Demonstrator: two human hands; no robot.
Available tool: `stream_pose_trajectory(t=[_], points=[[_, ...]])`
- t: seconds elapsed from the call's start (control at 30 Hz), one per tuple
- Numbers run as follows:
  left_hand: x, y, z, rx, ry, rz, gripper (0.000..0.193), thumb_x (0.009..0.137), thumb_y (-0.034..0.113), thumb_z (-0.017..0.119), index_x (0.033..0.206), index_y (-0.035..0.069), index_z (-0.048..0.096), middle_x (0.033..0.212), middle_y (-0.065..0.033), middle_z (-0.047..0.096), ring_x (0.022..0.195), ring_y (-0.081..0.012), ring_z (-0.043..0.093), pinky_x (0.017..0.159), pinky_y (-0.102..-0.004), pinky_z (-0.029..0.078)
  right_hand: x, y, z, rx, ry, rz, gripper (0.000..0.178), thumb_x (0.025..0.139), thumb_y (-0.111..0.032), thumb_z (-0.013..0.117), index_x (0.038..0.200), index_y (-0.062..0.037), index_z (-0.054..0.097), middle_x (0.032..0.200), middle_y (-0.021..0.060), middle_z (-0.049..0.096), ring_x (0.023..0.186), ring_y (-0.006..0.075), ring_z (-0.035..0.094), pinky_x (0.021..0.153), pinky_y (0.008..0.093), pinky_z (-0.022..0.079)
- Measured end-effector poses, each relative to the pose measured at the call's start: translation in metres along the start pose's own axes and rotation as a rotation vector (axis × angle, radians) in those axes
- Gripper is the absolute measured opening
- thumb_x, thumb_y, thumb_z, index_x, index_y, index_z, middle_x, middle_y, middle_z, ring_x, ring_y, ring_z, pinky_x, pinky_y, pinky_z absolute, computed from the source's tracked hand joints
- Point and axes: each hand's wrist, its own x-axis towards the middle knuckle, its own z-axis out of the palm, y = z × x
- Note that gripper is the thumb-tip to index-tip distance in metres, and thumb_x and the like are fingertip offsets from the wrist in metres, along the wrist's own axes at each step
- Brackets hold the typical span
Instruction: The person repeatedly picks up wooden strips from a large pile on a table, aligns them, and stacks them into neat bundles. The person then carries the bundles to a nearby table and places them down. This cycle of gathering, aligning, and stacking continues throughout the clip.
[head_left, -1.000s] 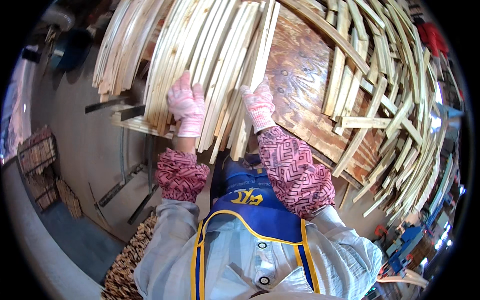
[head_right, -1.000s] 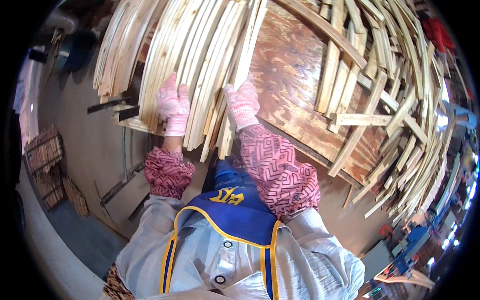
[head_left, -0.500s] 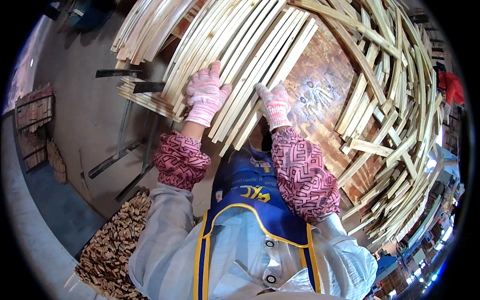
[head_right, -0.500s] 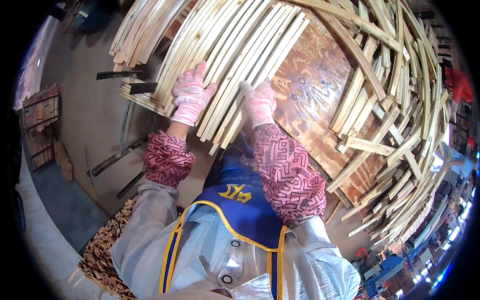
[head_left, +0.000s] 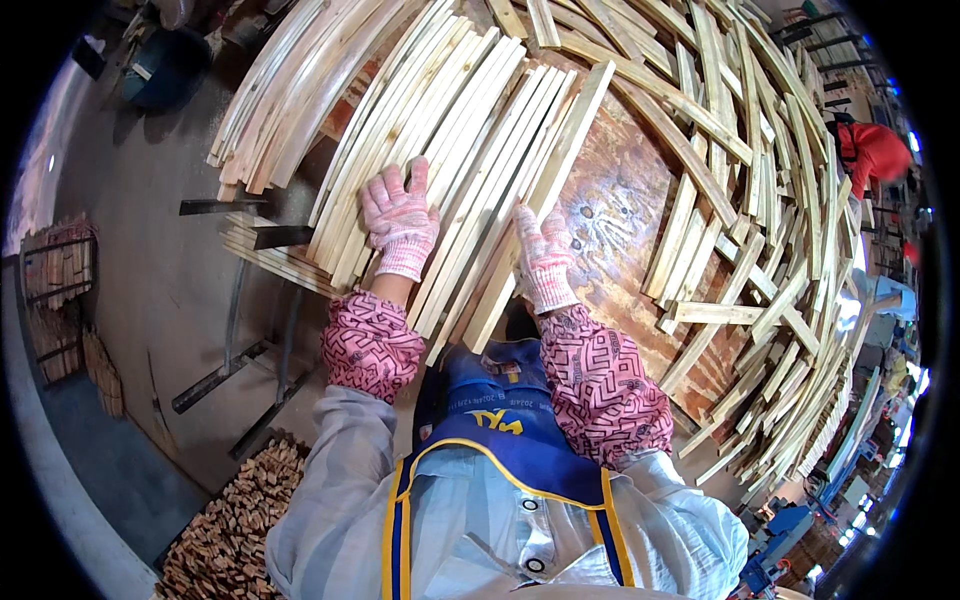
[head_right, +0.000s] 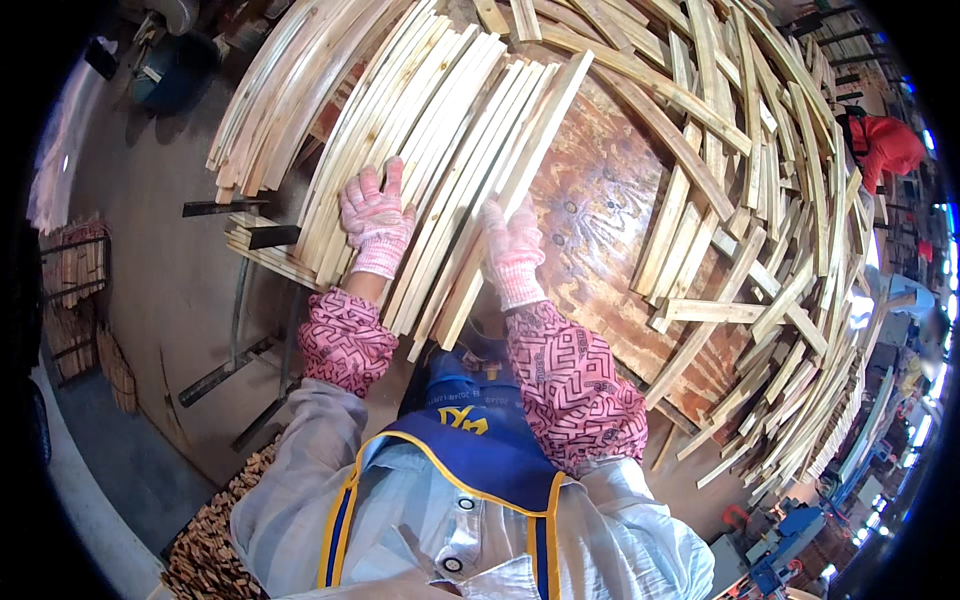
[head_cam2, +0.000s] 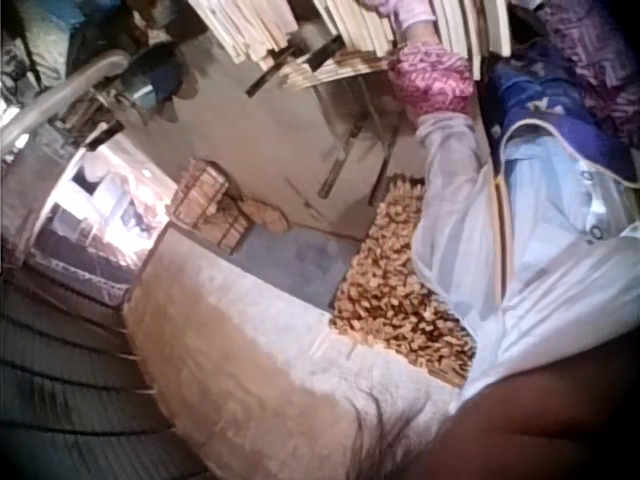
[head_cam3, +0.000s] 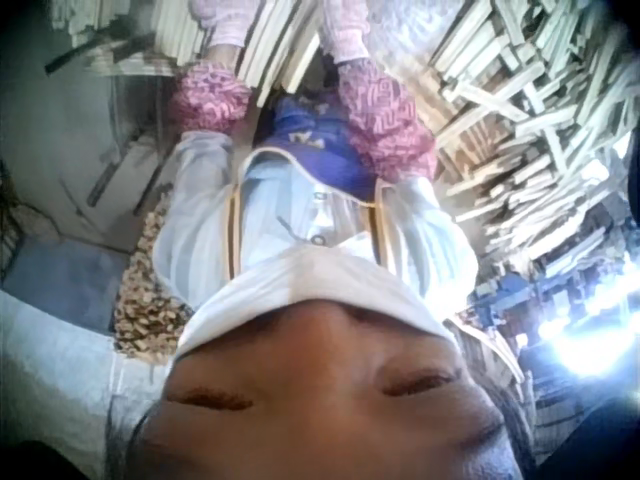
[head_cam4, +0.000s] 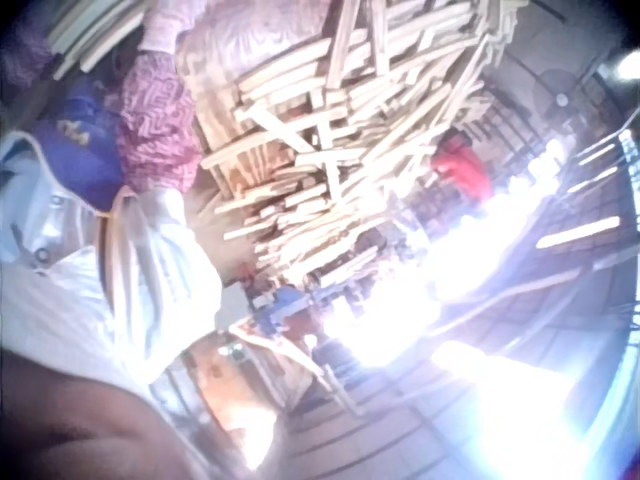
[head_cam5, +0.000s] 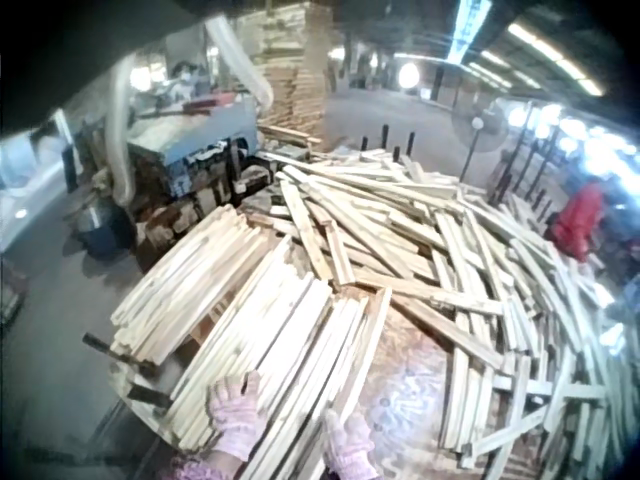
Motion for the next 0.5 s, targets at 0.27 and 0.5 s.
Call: stream_pose_trajectory(t=[0.27,0.5], points=[[-0.001,-0.019,-0.055,-1.128,-0.214,0.146,0.073,0.086,0.015,0.068,0.149,0.010,0.031,0.146,-0.0149,0.043,0.128,-0.0256,0.046,0.106,-0.0361,0.039,0.022,-0.056,0.018,0.327,-0.779,-0.040,0.070,0.096,-0.045,0.054,0.149,-0.0054,0.030,0.150,0.0241,0.033,0.142,0.0351,0.029,0.115,0.0396,0.029],[0.091,-0.149,-0.017,-0.499,-0.335,-0.174,0.068,0.084,0.021,0.056,0.148,0.025,0.035,0.136,-0.0140,0.055,0.117,-0.0336,0.056,0.099,-0.0360,0.042,0.065,-0.005,-0.052,-0.117,-0.362,-0.096,0.048,0.092,-0.027,0.060,0.134,-0.0044,0.053,0.139,0.0188,0.051,0.130,0.0292,0.047,0.111,0.0368,0.036]])
